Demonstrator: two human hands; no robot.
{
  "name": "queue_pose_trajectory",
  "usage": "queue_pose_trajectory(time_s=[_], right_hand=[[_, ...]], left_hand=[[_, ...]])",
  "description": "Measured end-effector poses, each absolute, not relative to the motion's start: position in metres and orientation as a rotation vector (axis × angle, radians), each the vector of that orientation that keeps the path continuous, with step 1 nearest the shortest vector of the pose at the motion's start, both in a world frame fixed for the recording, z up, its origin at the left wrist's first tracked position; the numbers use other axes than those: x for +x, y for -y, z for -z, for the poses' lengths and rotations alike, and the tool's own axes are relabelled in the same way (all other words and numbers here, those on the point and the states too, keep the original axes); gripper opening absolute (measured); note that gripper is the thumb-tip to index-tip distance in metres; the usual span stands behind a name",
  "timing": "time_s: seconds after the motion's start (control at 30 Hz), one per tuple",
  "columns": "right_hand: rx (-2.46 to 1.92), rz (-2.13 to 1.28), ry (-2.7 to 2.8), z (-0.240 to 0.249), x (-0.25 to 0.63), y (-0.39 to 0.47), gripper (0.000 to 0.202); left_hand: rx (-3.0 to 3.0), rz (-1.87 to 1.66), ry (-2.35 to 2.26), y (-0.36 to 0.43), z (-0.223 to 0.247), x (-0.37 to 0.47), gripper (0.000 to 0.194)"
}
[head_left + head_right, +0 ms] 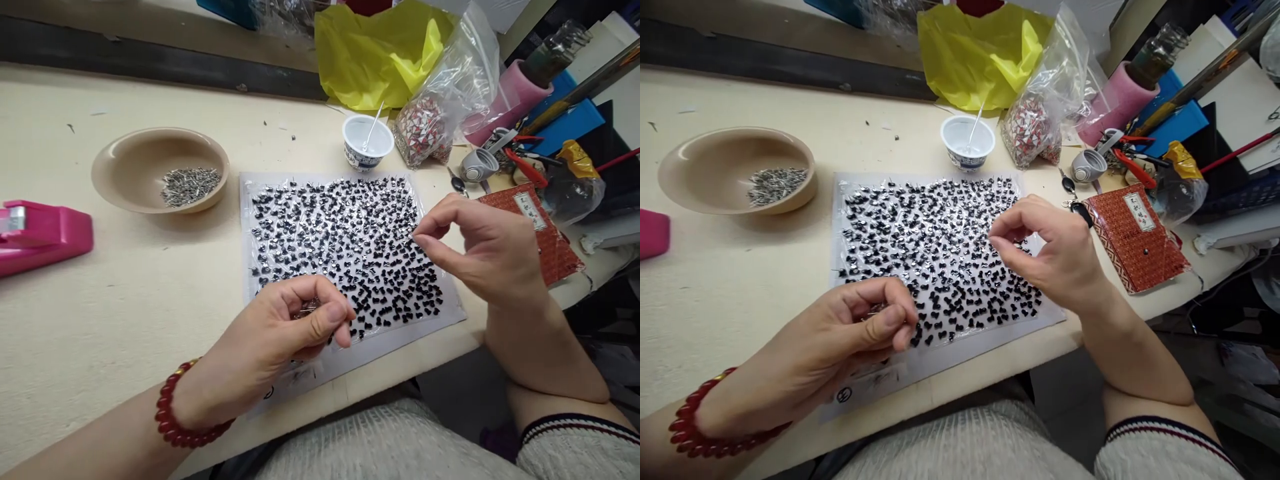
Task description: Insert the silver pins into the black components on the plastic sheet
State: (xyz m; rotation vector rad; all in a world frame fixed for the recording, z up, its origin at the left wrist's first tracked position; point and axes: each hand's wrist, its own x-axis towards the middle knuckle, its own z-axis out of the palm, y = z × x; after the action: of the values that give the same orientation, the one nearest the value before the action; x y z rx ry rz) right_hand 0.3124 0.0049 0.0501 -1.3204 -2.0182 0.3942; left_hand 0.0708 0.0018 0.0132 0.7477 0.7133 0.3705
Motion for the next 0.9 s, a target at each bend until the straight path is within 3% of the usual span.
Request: queue_pose_trajectory(time_s=[0.23,0.5,0.9], right_hand=[[-1.519,-0.003,2.474,-0.023,0.333,-0.014,0.009],[-1.568,0.201,2.561,-0.016,0.335,-0.021,0.010],[-1.544,0.225,2.589,-0.010,0.334,-0.024,0.009]], left_hand=[[0.803,-0.413,-0.709,-0.003,-0.012,0.069,0.041],[0.682,-0.504,-0.649,-0.004,-0.012,0.072,0.035],[0.740,-0.472,-0.730,-0.003,-0.013,0.071,0.033]])
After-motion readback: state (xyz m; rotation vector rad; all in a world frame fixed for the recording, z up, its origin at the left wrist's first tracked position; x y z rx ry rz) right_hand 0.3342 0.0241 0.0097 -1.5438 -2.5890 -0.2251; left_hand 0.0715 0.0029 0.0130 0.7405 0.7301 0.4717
